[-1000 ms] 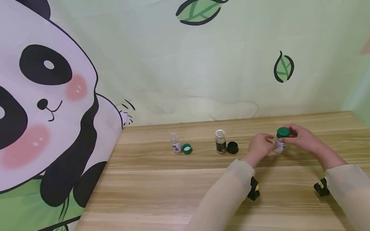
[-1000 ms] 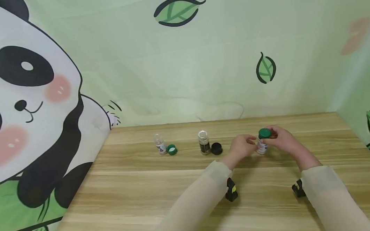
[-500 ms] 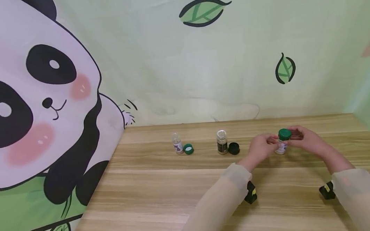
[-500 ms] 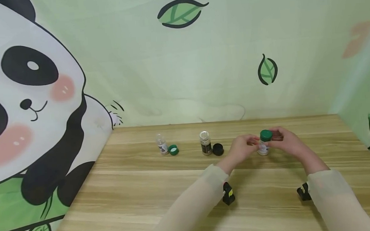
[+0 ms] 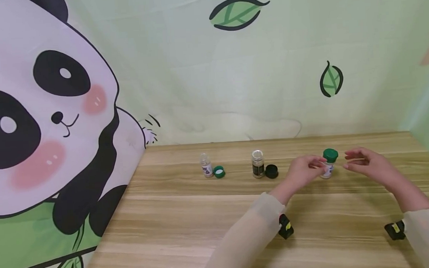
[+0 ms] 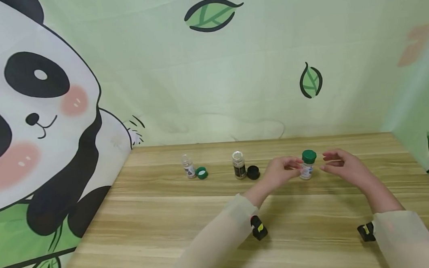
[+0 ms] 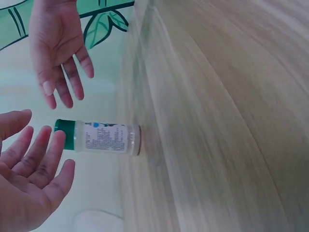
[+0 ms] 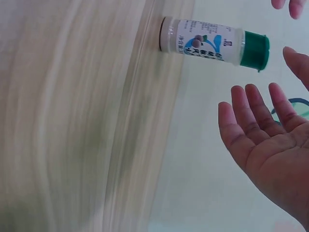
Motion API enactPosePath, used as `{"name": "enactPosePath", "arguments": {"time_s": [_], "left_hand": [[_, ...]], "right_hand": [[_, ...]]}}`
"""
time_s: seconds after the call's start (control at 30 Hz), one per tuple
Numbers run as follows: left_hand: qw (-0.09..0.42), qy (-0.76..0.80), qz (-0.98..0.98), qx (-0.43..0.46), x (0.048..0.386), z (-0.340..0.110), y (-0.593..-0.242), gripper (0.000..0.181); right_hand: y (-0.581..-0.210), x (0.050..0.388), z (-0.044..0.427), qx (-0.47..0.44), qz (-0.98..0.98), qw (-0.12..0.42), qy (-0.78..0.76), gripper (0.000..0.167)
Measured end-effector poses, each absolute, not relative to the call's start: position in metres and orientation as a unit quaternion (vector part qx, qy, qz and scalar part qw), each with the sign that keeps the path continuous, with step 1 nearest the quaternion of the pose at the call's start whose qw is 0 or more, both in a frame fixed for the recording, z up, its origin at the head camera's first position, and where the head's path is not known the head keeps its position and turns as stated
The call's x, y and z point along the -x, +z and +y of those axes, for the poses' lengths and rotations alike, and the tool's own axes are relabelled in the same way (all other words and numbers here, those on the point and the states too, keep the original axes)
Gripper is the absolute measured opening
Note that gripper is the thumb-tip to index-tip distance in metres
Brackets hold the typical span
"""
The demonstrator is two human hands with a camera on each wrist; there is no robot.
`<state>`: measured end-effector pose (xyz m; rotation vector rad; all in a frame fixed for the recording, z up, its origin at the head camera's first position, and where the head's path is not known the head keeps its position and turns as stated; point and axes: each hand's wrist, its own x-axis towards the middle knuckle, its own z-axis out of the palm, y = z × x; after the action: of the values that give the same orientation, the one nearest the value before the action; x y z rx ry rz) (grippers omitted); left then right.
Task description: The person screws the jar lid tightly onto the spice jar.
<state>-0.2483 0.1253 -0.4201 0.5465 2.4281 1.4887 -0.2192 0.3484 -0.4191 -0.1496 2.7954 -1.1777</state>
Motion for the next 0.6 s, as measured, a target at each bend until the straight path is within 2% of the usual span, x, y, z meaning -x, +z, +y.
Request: {"name": "enactPosePath", "arguments": {"time_s": [0.23, 0.4, 0.6], "left_hand": [[0.167, 0.524, 0.806, -0.217, 0.237, 0.113, -0.408, 0.029], [0.174, 0.521, 0.796, -0.256, 0.228, 0.103, -0.400, 0.033], [0.180, 0.528, 0.785, -0.269, 0.217, 0.090, -0.394, 0.032]], "right_hand": [[-0.411, 0.203, 0.349, 0.058, 0.925, 0.026, -0.374, 0.055], [-0.406, 0.187, 0.344, 0.066, 0.928, 0.007, -0.368, 0.046], [-0.401, 0.168, 0.336, 0.064, 0.931, 0.013, -0.358, 0.043]]}}
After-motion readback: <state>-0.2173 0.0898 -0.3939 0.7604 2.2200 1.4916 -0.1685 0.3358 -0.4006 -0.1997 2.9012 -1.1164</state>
